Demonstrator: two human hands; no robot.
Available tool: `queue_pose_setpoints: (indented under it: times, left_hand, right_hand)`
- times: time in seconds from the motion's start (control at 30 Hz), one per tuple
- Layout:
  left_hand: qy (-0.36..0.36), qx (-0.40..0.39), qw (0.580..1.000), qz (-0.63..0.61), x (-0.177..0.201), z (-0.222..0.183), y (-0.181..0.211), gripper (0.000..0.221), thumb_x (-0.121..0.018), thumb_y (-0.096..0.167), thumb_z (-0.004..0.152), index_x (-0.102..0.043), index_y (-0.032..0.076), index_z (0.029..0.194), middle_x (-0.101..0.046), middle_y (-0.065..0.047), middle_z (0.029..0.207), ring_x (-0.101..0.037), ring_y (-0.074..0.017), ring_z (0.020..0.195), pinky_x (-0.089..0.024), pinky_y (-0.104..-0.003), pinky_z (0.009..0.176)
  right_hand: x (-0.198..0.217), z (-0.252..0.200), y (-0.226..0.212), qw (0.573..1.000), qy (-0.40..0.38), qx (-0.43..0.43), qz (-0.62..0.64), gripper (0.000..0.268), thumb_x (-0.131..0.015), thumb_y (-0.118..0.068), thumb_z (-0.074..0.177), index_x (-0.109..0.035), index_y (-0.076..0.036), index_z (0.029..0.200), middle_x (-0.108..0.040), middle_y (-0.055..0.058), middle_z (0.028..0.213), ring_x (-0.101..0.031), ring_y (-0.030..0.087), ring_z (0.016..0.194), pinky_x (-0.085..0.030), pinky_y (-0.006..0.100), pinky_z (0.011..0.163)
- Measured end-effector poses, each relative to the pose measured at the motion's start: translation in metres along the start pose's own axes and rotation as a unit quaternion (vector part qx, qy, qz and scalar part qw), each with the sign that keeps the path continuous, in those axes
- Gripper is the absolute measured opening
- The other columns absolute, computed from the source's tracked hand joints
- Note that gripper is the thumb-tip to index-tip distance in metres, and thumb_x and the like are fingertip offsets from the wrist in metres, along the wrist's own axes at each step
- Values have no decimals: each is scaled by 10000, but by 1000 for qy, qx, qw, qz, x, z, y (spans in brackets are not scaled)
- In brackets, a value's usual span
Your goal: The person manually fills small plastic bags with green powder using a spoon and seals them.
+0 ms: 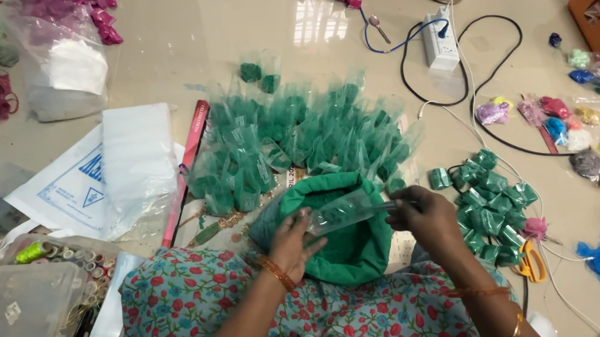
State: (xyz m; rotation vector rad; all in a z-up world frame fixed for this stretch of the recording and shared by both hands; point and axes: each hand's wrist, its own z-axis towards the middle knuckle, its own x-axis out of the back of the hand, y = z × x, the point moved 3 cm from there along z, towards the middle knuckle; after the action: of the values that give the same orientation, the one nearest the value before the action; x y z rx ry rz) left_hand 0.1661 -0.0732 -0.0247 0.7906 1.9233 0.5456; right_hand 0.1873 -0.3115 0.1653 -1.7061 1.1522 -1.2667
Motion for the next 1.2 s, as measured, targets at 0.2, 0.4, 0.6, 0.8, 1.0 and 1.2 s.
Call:
queue_pose_setpoints:
  times: [0.2, 0.4, 0.6, 0.8, 1.0, 1.2]
  left_hand:
    - [-100, 119, 977, -146, -5, 2, -6, 396, -558, 294, 1026, -524, 55, 1340, -639, -129, 1282, -659, -328, 1149, -603, -557, 928]
    - [-108, 190, 961, -168, -7, -4, -12, 618, -517, 621, 930, -592, 156, 1329, -678, -95, 1248, -660, -297, 1094, -584, -536, 867]
    - [-106, 105, 967, -208, 8, -6, 2, 632, -564, 578, 951, -559, 120, 1385, -634, -117, 1242, -628, -289, 1117, -615, -502, 894]
    - [-161, 66, 941, -289, 14, -30, 17, 522, -600, 387, 1004, -538, 49, 1397, -612, -131, 1305, -620, -281, 1166, -569, -500, 1038]
    - [-222, 46, 959, -168, -5, -62, 26, 543, -664, 216, 977, -412, 131, 1450, -577, -59, 1329, -590, -245, 1224, -541, -513, 1084]
    - [-196, 55, 977, -68, -32, -88, 29, 666, -710, 304, 896, -369, 236, 1464, -513, -90, 1394, -576, -281, 1236, -554, -491, 994]
  right_hand:
    - [-28, -42, -40, 827, 17, 407, -388, 316, -666, -49, 878, -736, -98, 1182, -763, 133, 974, -742, 296, 822, -599, 398, 698]
    - [-30, -82, -73, 736, -6, 551, -394, 348, -609, 31, 851, -699, -80, 1169, -781, 131, 1055, -766, 265, 815, -610, 342, 647]
    - [19, -66, -63, 882, 181, 372, -226, 223, -579, 1, 996, -687, -48, 1185, -782, 114, 1009, -785, 194, 949, -622, 305, 750]
    - [17, 9, 50, 974, 150, 122, -117, 195, -622, -78, 993, -717, -71, 1164, -802, 150, 950, -794, 215, 822, -623, 321, 729]
    - [-22, -35, -27, 806, 135, 445, -366, 415, -756, -266, 841, -749, -67, 1205, -664, 284, 1335, -642, 426, 1107, -550, 457, 832]
    - [-54, -44, -39, 915, -93, 244, -308, 318, -812, -355, 844, -772, -95, 1023, -737, 150, 975, -736, 262, 840, -572, 387, 711]
